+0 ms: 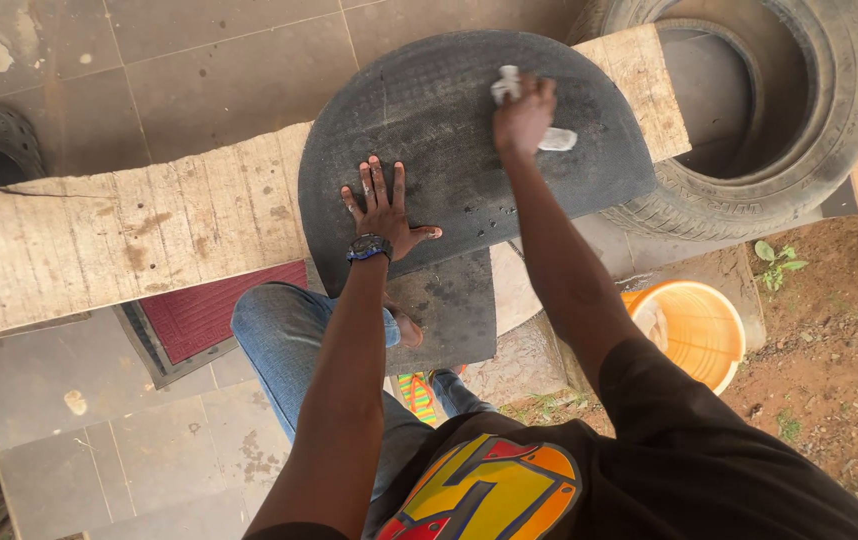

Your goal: The person wipes a rubber mat with a cloth, rinses the cloth in a bucket of water, and then continues wiping the mat and other similar items.

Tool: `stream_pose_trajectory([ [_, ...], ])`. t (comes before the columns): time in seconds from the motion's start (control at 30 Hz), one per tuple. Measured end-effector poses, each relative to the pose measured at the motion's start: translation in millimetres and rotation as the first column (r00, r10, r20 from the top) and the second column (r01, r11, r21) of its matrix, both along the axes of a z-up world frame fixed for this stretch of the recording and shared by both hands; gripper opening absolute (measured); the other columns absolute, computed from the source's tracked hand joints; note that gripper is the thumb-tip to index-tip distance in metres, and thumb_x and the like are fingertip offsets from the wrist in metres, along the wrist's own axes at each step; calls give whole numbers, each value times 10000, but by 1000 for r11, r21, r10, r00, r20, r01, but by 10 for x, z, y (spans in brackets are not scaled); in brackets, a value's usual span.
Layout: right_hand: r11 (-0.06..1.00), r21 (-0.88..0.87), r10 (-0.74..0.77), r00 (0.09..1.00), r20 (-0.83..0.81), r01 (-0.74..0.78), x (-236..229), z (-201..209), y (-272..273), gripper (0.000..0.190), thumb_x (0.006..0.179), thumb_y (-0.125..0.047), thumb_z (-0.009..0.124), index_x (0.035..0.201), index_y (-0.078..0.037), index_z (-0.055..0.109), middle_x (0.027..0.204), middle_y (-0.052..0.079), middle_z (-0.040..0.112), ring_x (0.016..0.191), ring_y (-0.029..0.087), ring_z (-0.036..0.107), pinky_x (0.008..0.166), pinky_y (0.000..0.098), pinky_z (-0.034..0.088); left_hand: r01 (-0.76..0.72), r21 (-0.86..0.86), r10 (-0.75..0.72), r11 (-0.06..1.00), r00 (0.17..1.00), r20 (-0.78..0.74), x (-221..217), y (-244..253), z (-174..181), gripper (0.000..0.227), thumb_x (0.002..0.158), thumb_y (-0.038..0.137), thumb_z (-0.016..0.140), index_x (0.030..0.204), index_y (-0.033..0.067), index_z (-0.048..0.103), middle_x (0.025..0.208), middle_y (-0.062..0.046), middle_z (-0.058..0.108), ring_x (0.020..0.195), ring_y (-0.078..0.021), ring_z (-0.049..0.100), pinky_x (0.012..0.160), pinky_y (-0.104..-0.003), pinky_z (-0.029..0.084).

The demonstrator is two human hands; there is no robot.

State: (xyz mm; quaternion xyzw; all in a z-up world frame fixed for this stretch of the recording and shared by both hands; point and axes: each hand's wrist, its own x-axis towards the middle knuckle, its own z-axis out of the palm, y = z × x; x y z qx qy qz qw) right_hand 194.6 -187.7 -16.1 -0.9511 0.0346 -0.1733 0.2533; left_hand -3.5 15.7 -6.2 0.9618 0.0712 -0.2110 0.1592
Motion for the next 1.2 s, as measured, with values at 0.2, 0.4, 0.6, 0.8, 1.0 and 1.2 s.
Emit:
stream_pose_trajectory([
  [0.2, 828, 37, 557, 813, -170, -560, -515, -260, 1371, 406, 922, -114, 707, 1323, -140, 649, 1273, 126, 573, 1174, 320, 623, 1019, 426, 555, 1, 10, -1, 1000, 1000, -5, -7, 2, -67, 1408, 673, 923, 601, 1638, 209, -134, 1687, -211, -231, 1540, -381, -249, 1194, -710, -120],
  [0.4, 677, 56, 713, 637, -293, -734, -620, -87, 1585, 400, 914, -159, 720, 1292, -282, 678, 1231, 109, 530, 1190, 284, 616, 1016, 396, 544, 81, 91, -80, 993, 997, -19, -8, 8, -94, 1374, 725, 951, 555, 1628, 161, -114, 1689, -226, -217, 1557, -403, -252, 1184, -740, -112],
  [0.6, 880, -100, 442, 878, -183, -464, 201, -105, 547, 457, 898, -75, 738, 1331, -206, 676, 1256, 185, 527, 1085, 305, 665, 895, 377, 603, 6, 16, -6, 1000, 1000, 24, -23, 5, -69, 1436, 640, 954, 582, 1641, 214, -133, 1690, -213, -233, 1541, -377, -251, 1193, -720, -105],
  [0.8, 982, -151, 111, 993, -27, -113, 535, 105, -655, 373, 911, -107, 764, 1276, -167, 719, 1247, 183, 526, 1121, 348, 633, 931, 423, 584, 11, 6, -12, 1000, 999, 34, -7, 15, -110, 1437, 641, 961, 575, 1644, 216, -136, 1687, -214, -237, 1541, -384, -256, 1185, -738, -98],
  [1.0, 978, 38, -206, 979, 13, 205, 581, -114, -249, 388, 846, -103, 773, 1230, -121, 715, 1210, 126, 550, 1160, 320, 598, 952, 431, 557, 4, 13, -5, 1000, 999, 41, -22, 9, 0, 1433, 654, 947, 589, 1645, 203, -132, 1682, -228, -235, 1543, -386, -243, 1189, -734, -92],
  [1.2, 984, -57, 164, 983, -80, -169, 303, -371, 939, 266, 907, -129, 730, 1164, -59, 721, 1239, 134, 543, 1125, 312, 589, 973, 437, 544, -3, 13, 2, 1000, 1000, 17, -36, -13, 64, 1438, 645, 938, 603, 1649, 206, -121, 1692, -219, -228, 1558, -377, -224, 1198, -726, -90],
])
